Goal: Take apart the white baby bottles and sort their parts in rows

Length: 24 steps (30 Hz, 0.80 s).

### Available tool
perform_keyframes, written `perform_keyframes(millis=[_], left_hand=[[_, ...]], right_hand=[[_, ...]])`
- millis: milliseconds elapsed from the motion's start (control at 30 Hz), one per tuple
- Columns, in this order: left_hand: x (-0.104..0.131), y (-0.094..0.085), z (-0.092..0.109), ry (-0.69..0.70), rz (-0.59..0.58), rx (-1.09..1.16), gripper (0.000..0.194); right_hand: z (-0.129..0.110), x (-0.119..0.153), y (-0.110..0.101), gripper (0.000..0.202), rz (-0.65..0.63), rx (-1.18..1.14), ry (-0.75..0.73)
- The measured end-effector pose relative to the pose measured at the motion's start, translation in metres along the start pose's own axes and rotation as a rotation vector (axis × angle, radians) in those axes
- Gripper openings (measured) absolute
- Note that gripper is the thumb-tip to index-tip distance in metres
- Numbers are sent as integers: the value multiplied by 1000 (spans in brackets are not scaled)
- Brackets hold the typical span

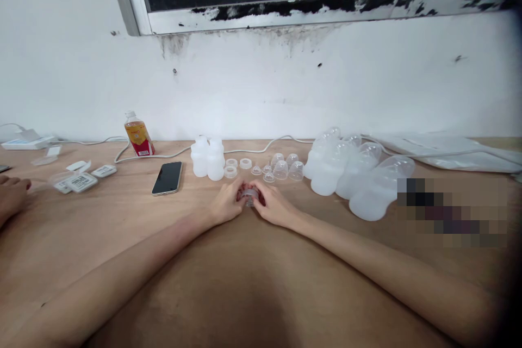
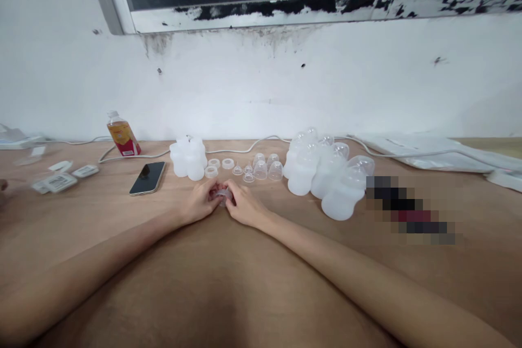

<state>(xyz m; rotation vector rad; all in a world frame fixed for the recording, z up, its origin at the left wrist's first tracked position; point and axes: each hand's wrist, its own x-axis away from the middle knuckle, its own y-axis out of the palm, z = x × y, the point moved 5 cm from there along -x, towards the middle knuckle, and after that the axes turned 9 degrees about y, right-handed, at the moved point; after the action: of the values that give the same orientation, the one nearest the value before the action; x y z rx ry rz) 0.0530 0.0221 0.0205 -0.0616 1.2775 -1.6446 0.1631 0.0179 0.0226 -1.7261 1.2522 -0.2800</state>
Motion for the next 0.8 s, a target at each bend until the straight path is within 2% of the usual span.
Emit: perform_keyframes(millis=[233, 400, 800], left_hand=[[2, -2, 0, 41, -6, 69, 17], [2, -4, 1, 20, 5, -16, 15], [3, -3, 5, 45, -59, -213, 17]], right_hand=[[7, -4, -2, 19, 103, 22, 76], [1, -2, -2, 17, 75, 15, 33], [4, -3, 1, 25, 52, 54, 62]])
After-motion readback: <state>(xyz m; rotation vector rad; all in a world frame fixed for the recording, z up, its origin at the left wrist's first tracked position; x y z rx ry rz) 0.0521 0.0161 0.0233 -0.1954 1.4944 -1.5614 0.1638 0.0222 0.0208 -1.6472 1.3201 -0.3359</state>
